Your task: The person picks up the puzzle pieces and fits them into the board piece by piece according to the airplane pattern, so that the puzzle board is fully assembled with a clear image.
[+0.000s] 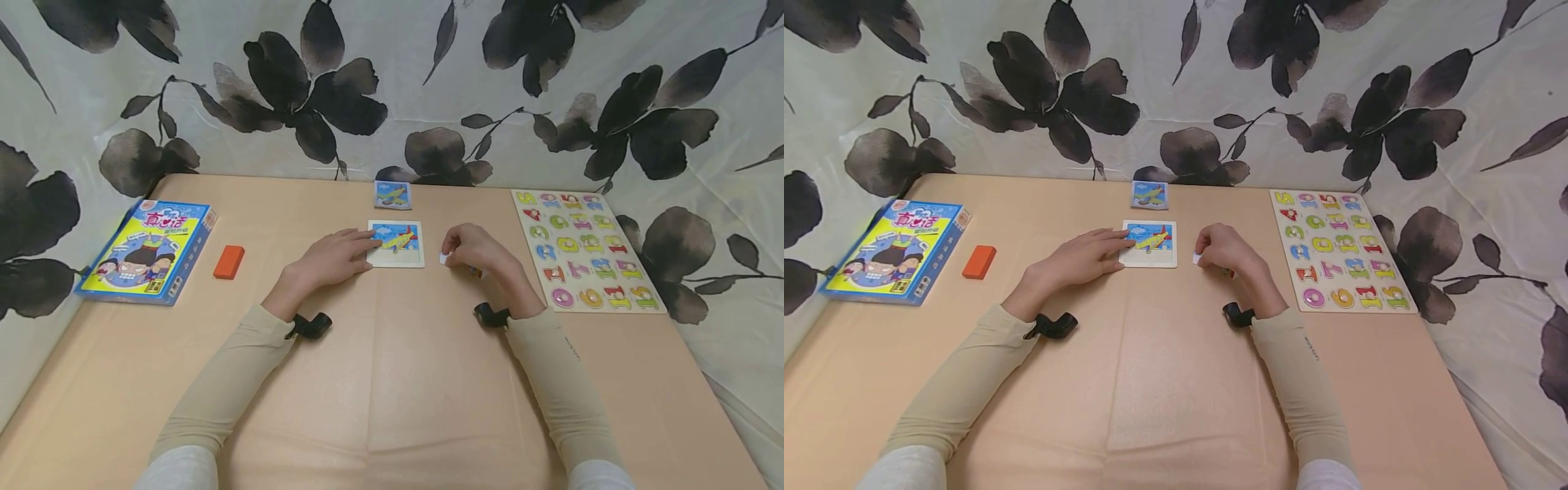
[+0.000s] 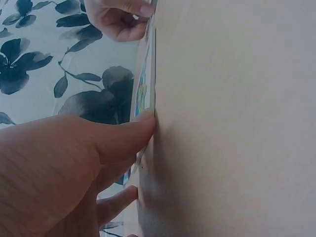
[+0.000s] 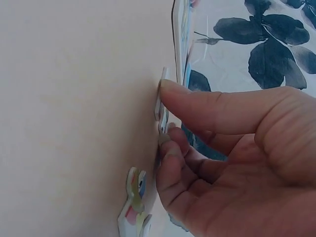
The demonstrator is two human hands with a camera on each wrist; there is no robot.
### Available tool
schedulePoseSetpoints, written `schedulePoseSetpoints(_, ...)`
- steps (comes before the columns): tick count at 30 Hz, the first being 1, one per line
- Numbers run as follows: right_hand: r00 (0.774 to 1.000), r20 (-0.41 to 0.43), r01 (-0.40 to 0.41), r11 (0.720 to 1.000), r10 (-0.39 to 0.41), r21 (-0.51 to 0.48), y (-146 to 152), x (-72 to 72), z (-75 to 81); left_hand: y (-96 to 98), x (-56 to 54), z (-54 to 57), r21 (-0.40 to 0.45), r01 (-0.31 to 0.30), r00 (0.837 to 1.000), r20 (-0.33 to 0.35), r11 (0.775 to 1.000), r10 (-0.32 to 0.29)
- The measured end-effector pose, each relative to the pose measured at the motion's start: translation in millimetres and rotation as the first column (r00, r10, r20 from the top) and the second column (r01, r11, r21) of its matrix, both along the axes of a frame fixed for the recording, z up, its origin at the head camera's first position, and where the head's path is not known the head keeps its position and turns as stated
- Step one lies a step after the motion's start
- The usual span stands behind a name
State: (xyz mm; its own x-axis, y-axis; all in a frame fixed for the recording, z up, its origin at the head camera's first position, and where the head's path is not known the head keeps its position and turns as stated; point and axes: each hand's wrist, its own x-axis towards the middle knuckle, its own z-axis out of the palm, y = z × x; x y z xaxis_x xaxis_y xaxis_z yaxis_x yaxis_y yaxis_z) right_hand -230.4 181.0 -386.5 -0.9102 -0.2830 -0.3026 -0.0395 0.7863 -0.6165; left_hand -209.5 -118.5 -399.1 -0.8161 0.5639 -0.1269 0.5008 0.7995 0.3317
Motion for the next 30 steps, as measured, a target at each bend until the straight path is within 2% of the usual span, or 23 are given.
schedulePoseSetpoints(9, 1.0, -0.017, 0.013, 1.0, -0.013, -0.006, -2.2, 0.6, 0.2, 0.1, 1.2, 2.4, 0.004, 0.01, 1.0, -0.011, 1.0, -0.01)
schedulePoseSetpoints(13, 1.0, 0.004, 0.031, 1.0, -0.031, -0.004, -3.6, 0.3, -0.6, 0.3, 1.2, 2.8, 0.002, 0.008, 1.0, -0.008, 1.0, -0.008)
schedulePoseSetpoints(17, 0.998, 0.026, 0.054, 0.998, -0.054, 0.021, -4.1, 0.0, 0.1, 0.2, 1.5, 2.8, 0.002, 0.0, 1.0, 0.001, 1.0, 0.0)
schedulePoseSetpoints(21, 0.997, 0.014, 0.072, 0.995, -0.073, 0.064, -2.1, -0.6, 0.2, 0.1, 1.3, 2.2, 0.004, -0.005, 1.0, 0.004, 1.0, 0.005)
schedulePoseSetpoints(30, 0.999, -0.014, 0.04, 0.999, -0.04, 0.031, 0.1, -2.1, -2.7, -0.5, 1.6, 0.9, 0.007, 0.0, 1.0, -0.001, 1.0, 0.0)
